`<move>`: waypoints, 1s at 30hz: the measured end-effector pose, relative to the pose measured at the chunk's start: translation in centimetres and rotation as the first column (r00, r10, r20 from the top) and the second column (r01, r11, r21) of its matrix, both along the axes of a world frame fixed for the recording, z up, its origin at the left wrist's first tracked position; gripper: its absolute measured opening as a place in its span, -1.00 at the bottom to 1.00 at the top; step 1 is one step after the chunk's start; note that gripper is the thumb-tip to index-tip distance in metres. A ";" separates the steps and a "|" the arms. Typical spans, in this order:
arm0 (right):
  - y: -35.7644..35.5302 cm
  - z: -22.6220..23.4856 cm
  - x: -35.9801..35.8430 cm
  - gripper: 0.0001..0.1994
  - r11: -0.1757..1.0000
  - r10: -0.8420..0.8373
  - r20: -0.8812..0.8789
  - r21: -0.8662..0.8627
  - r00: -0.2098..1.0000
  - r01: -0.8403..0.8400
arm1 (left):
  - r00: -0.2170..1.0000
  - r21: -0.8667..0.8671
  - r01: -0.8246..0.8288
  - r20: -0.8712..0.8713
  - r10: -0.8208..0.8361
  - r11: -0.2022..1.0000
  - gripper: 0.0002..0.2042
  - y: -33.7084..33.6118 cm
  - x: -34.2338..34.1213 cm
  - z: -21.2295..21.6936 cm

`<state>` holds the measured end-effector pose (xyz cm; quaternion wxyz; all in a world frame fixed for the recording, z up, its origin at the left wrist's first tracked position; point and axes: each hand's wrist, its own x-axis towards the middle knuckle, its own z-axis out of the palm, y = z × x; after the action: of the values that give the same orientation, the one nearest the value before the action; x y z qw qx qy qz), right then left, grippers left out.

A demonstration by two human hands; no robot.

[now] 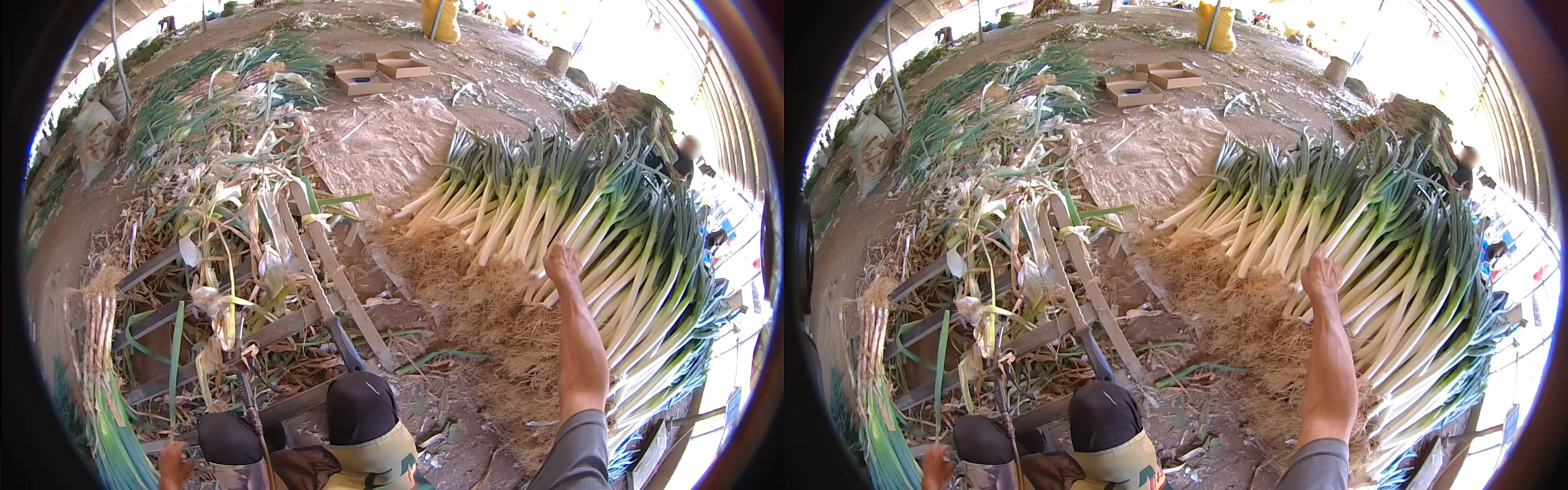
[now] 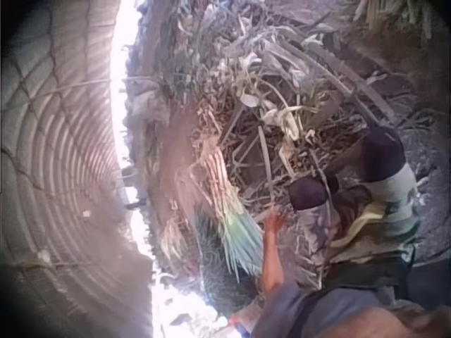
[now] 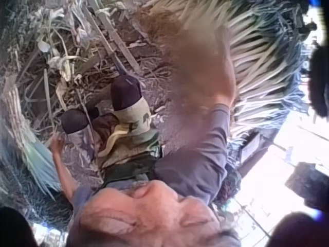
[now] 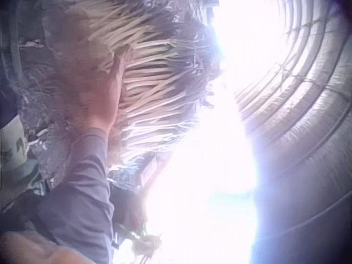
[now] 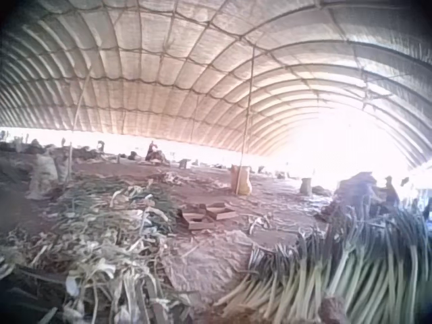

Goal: The person trims leeks by cutting off roots and outer layers with a knife, then stacks the trimmed leeks. The person handles leeks one at a time, removes unwanted parts, and places the cleaned leeks into a growing pile.

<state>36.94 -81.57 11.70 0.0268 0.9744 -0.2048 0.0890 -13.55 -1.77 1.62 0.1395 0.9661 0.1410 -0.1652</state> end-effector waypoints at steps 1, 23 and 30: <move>-0.1 -0.1 -1.0 -0.58 0.999 -0.032 -0.063 0.015 0.997 0.033 | 1.000 -0.001 0.016 0.016 -0.016 1.000 -0.62 0.4 -0.8 -1.0; 43.5 0.1 -24.9 -0.19 0.271 0.895 0.187 0.494 0.405 -0.826 | 0.919 -0.300 -0.051 0.359 0.162 0.953 -0.66 -4.3 -5.2 -2.8; 50.0 -5.0 -29.9 -0.14 0.337 0.891 0.111 0.491 0.441 -0.804 | 0.916 -0.411 -0.155 0.280 0.286 0.899 -0.63 -5.6 -9.3 -6.2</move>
<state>7.04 -31.53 6.73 -0.2450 0.9130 0.3222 -0.0506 -22.87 -7.41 -4.58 0.3639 0.9117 0.1905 -0.0063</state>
